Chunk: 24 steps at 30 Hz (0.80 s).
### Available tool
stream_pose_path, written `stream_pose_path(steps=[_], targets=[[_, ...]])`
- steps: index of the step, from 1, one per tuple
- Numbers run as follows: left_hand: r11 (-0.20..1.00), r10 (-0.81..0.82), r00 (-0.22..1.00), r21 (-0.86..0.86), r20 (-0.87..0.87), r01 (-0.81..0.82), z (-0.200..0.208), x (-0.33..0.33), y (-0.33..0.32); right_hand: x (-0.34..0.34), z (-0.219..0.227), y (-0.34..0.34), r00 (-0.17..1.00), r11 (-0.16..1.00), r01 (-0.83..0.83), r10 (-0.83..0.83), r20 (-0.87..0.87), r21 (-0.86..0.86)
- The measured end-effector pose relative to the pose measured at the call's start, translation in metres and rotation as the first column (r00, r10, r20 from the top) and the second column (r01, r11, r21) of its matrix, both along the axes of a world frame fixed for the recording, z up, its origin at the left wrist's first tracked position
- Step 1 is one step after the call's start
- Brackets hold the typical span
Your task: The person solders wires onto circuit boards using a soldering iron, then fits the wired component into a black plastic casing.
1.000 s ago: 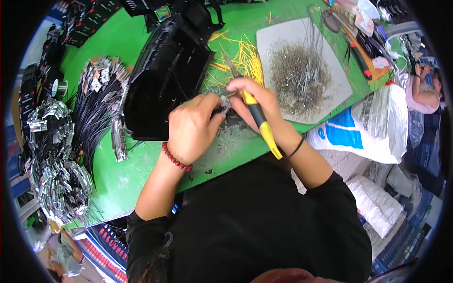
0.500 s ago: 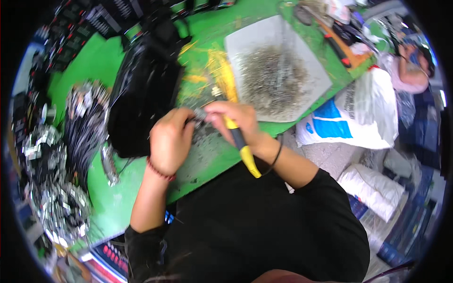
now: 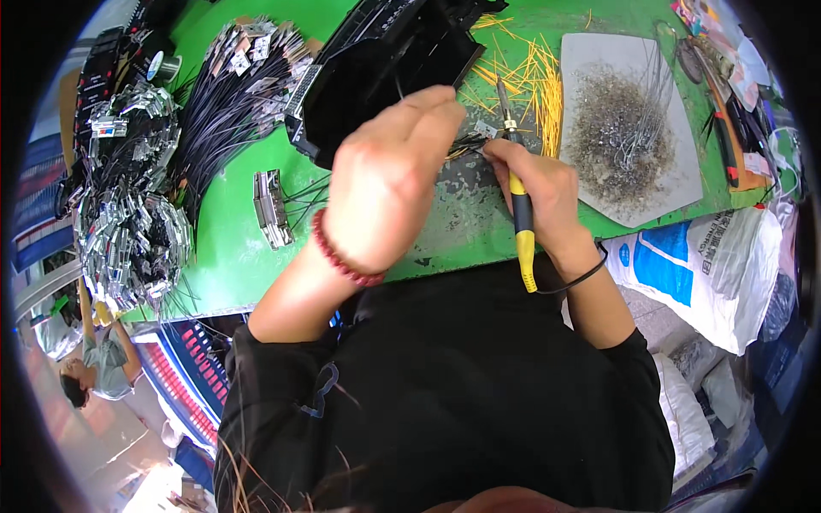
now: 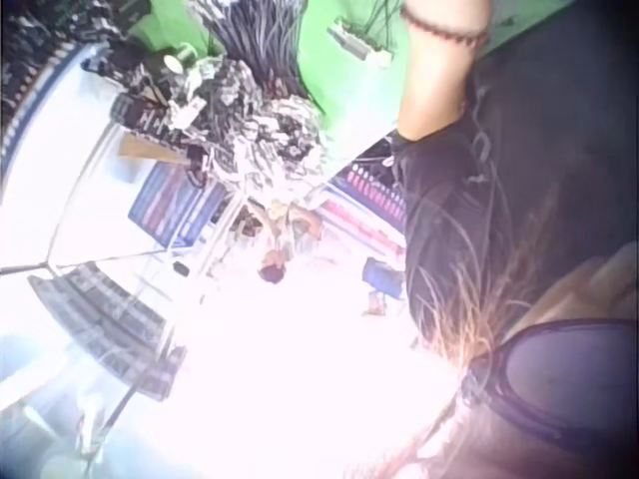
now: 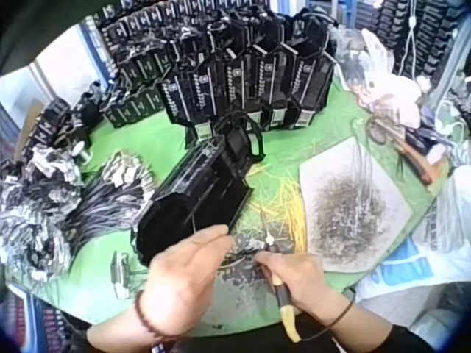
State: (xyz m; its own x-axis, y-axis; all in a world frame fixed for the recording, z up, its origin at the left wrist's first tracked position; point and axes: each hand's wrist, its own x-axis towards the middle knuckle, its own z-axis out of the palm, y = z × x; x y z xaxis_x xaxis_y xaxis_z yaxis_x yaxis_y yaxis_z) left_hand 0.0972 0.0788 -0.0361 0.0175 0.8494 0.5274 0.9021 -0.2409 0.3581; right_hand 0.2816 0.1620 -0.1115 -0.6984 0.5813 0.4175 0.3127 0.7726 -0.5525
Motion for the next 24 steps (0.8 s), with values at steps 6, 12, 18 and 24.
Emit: stream_pose_path(steps=[6,12,18,24], targets=[[0.988,-0.121,0.986,-0.085,0.114,0.131,0.004,-0.001,-0.002,-0.005,0.011,0.005,0.998,0.999,-0.052,0.051,0.039,0.017],[0.971,-0.107,0.994,-0.213,0.003,0.105,-0.019,0.006,0.000,0.001,0.003,0.002,0.908,0.882,-0.149,-0.057,-0.416,-0.447],[0.969,-0.108,0.994,-0.225,-0.025,0.100,-0.028,0.012,0.004,0.002,0.022,-0.011,0.890,0.936,-0.206,0.057,-0.452,-0.287],[0.974,-0.091,0.956,-0.175,0.278,0.143,-0.028,0.017,0.003,-0.003,0.012,-0.013,0.884,0.930,-0.113,-0.067,-0.463,-0.351]])
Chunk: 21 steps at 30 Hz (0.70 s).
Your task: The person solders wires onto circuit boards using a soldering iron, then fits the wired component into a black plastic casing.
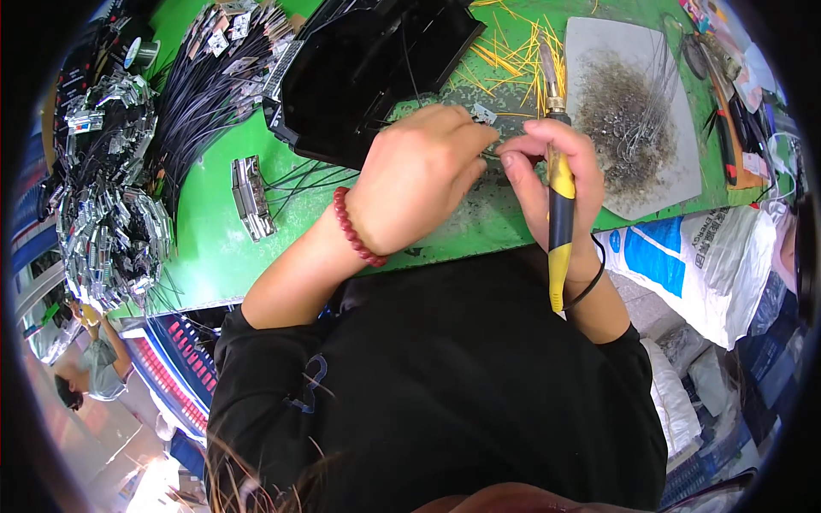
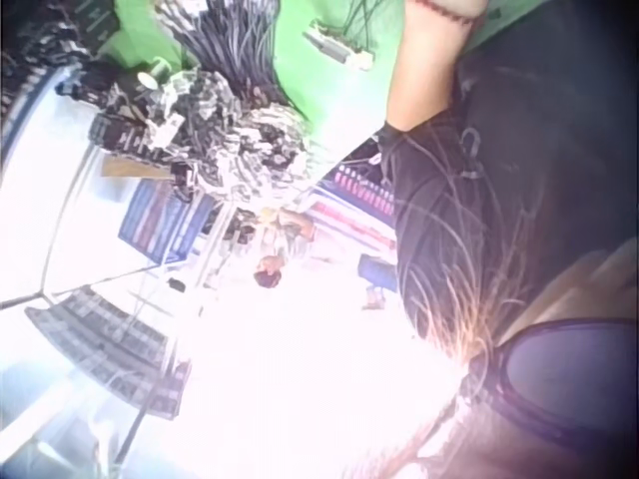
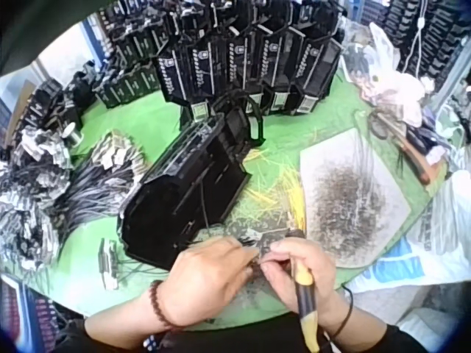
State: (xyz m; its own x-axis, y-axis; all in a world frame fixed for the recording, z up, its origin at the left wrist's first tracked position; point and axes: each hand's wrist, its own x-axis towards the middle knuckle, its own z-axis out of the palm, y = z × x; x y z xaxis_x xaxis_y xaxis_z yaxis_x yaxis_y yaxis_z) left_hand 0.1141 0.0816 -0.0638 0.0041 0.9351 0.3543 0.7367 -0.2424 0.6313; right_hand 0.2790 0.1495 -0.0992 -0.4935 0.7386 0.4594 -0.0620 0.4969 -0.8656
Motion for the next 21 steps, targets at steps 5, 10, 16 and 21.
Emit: stream_pose_path(steps=[5,10,16,21], targets=[[0.996,0.034,0.972,-0.087,0.233,-0.014,0.003,-0.004,0.000,0.000,0.006,-0.001,0.984,0.912,-0.126,0.064,-0.166,-0.390],[0.985,0.039,0.904,-0.169,0.427,0.037,0.002,-0.004,0.002,0.006,0.009,0.001,0.966,0.821,-0.218,0.105,-0.235,-0.527],[0.980,-0.035,0.927,-0.171,0.374,0.106,0.003,-0.010,0.003,0.011,0.007,0.007,0.955,0.830,-0.289,0.213,-0.208,-0.477],[0.965,-0.106,0.943,-0.196,0.316,0.175,0.003,-0.016,0.005,0.008,0.001,0.008,0.966,0.896,-0.251,0.209,-0.150,-0.366]])
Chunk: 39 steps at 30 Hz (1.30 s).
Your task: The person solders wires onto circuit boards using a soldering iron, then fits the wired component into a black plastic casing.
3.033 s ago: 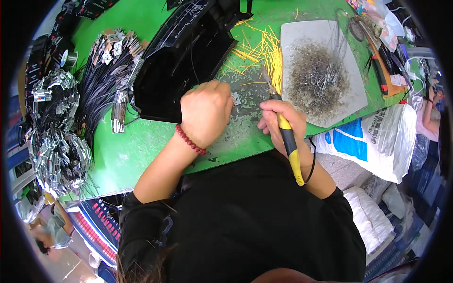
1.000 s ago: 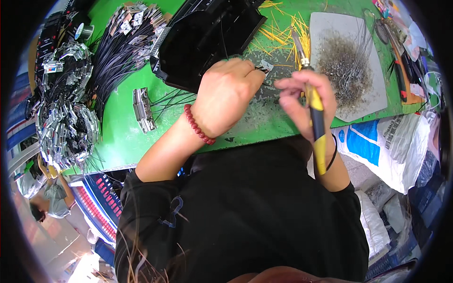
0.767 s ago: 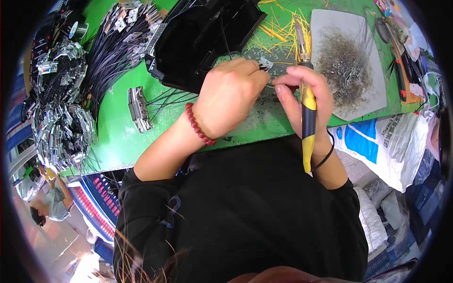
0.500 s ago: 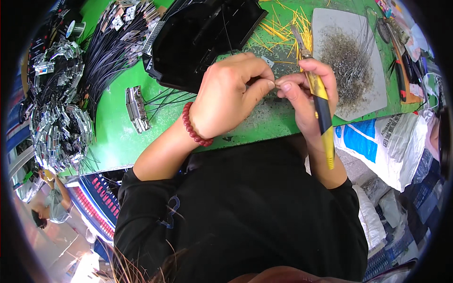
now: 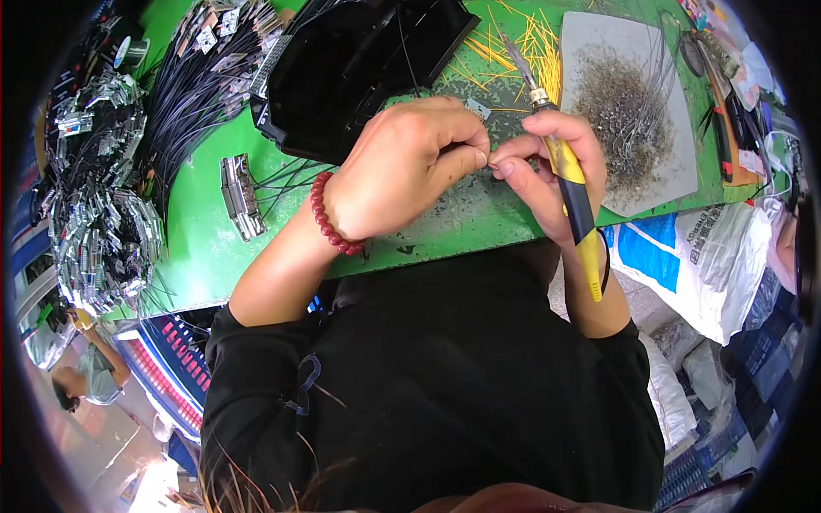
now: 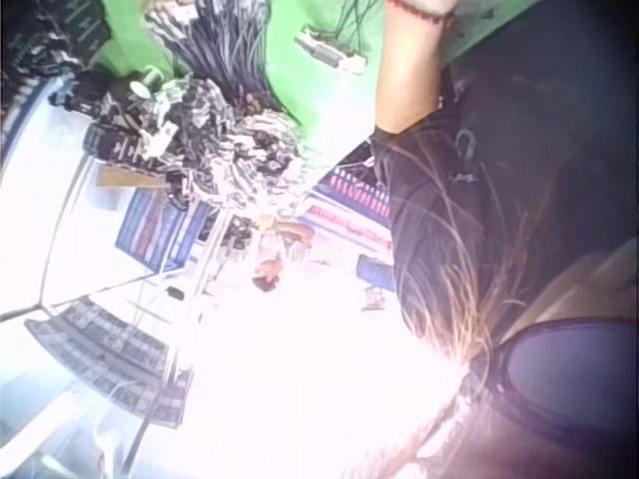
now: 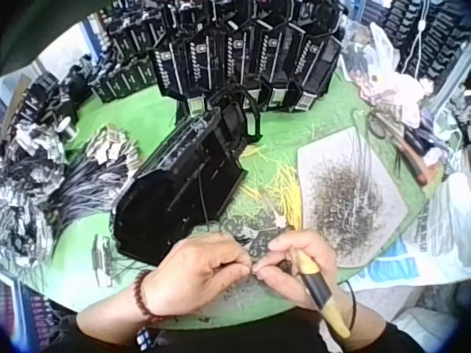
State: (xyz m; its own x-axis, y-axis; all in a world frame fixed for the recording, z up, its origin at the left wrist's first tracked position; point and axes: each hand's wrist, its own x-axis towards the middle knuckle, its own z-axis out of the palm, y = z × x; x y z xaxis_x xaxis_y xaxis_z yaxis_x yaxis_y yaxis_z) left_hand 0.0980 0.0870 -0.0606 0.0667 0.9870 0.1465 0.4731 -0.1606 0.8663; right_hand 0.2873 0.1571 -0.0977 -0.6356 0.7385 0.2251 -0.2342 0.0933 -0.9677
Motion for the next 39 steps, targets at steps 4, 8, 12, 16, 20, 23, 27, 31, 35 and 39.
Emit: stream_pose_path(steps=[4,8,12,16,20,23,27,31,35,39], targets=[[1.000,-0.025,0.999,-0.006,-0.019,0.025,-0.002,0.000,0.000,-0.004,-0.011,0.002,0.999,0.942,0.028,-0.036,0.016,0.335],[1.000,0.004,0.999,-0.024,0.044,-0.003,-0.003,0.003,-0.001,-0.006,-0.012,-0.003,0.992,0.919,0.103,-0.122,0.025,0.381],[0.997,0.062,0.995,0.054,-0.075,-0.058,-0.003,0.006,0.000,-0.007,-0.014,-0.010,0.983,0.944,0.132,-0.163,0.081,0.303],[0.977,0.198,0.945,0.131,-0.260,-0.169,-0.008,0.015,0.003,0.007,-0.007,-0.009,0.962,0.963,0.264,-0.267,0.058,0.059],[0.978,0.206,0.865,0.078,-0.457,-0.191,-0.020,0.016,0.011,0.029,0.007,-0.003,0.947,0.980,0.168,-0.190,0.260,0.108],[0.974,0.222,0.832,0.074,-0.509,-0.215,-0.030,0.016,0.015,0.041,-0.004,-0.003,0.943,0.968,0.239,-0.249,0.220,0.071],[0.981,0.186,0.877,0.037,-0.443,-0.189,-0.030,0.011,0.019,0.048,-0.021,-0.003,0.955,0.953,0.294,-0.296,0.014,0.073],[0.983,0.168,0.875,0.007,-0.454,-0.185,-0.031,0.009,0.022,0.045,-0.025,-0.005,0.922,0.919,0.368,-0.380,0.069,0.141],[0.985,0.144,0.876,-0.021,-0.459,-0.173,-0.029,0.008,0.024,0.041,-0.025,-0.008,0.925,0.924,0.373,-0.377,0.041,0.080],[0.988,0.126,0.879,-0.027,-0.460,-0.155,-0.031,0.005,0.026,0.042,-0.028,-0.006,0.932,0.927,0.329,-0.349,0.095,0.180]])
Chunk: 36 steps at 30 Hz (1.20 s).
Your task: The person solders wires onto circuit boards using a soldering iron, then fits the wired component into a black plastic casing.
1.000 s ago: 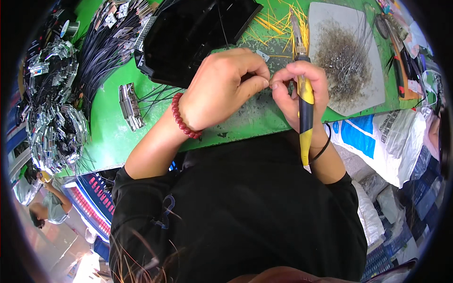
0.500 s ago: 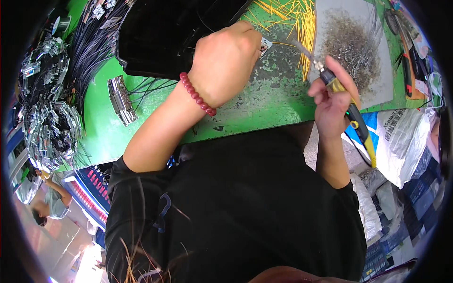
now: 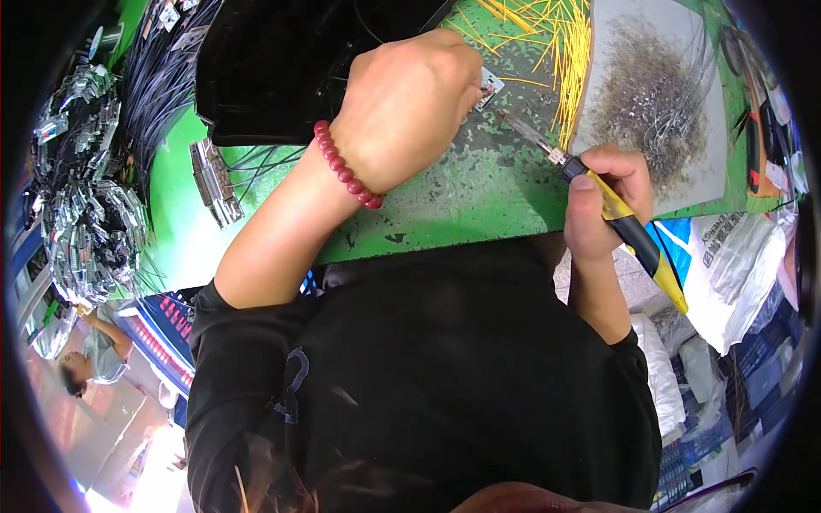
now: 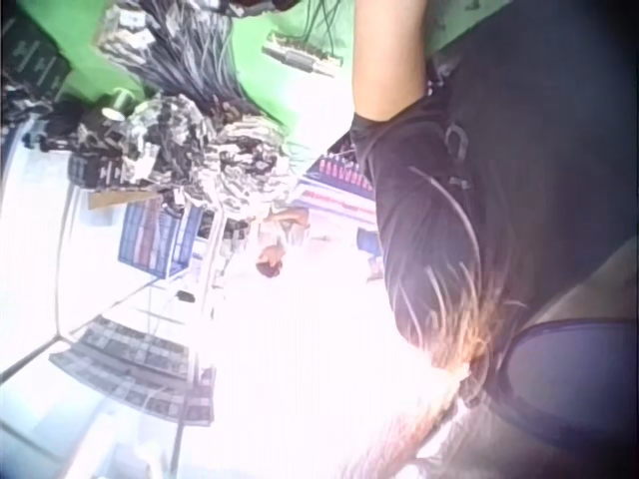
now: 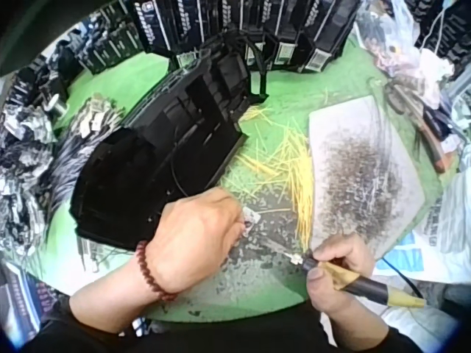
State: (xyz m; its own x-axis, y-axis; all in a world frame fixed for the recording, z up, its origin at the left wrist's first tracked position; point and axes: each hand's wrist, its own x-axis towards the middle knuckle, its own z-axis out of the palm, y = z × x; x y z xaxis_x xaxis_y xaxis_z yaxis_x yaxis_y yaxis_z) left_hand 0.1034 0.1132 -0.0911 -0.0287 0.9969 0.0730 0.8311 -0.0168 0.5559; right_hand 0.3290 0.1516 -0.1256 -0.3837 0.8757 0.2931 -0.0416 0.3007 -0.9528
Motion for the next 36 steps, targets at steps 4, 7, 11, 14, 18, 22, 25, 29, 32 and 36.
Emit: stream_pose_path(steps=[4,7,11,14,18,22,25,29,32,36], targets=[[1.000,0.003,1.000,-0.022,-0.022,-0.004,0.0016,-0.0009,0.0015,-0.0012,0.0025,0.0021,0.999,0.997,-0.024,0.020,0.050,0.077],[1.000,0.013,1.000,-0.026,-0.028,-0.013,0.0000,-0.0007,0.0016,-0.0018,0.0041,0.0019,0.996,0.997,-0.049,0.044,0.083,0.061],[1.000,0.021,0.999,-0.020,-0.042,-0.022,-0.0001,0.0005,0.0019,-0.0016,0.0067,0.0024,0.987,0.995,-0.072,0.060,0.148,0.076],[1.000,0.022,0.998,-0.008,-0.050,-0.022,-0.0006,0.0009,0.0016,-0.0025,0.0072,0.0021,0.986,0.995,-0.081,0.072,0.150,0.059],[1.000,0.017,0.998,-0.001,-0.058,-0.017,-0.0011,0.0009,0.0017,-0.0023,0.0043,0.0023,0.989,0.993,-0.086,0.076,0.129,0.075],[1.000,0.021,0.998,0.013,-0.065,-0.020,-0.0021,0.0005,0.0012,-0.0012,0.0040,0.0023,0.989,0.985,-0.112,0.098,0.112,0.131],[1.000,0.023,0.997,0.010,-0.070,-0.023,-0.0019,0.0010,0.0005,-0.0004,0.0021,0.0014,0.993,0.986,-0.112,0.105,0.058,0.123],[1.000,0.026,0.998,-0.008,-0.062,-0.026,-0.0021,0.0010,0.0006,-0.0012,0.0024,0.0011,0.989,0.985,-0.130,0.121,0.079,0.115],[0.999,0.027,0.998,-0.022,-0.063,-0.028,-0.0016,0.0009,0.0015,-0.0012,0.0026,0.0010,0.990,0.984,-0.128,0.118,0.081,0.127],[0.999,0.033,0.998,-0.032,-0.062,-0.035,-0.0021,0.0009,0.0015,-0.0041,0.0047,0.0017,0.987,0.982,-0.135,0.121,0.109,0.130]])
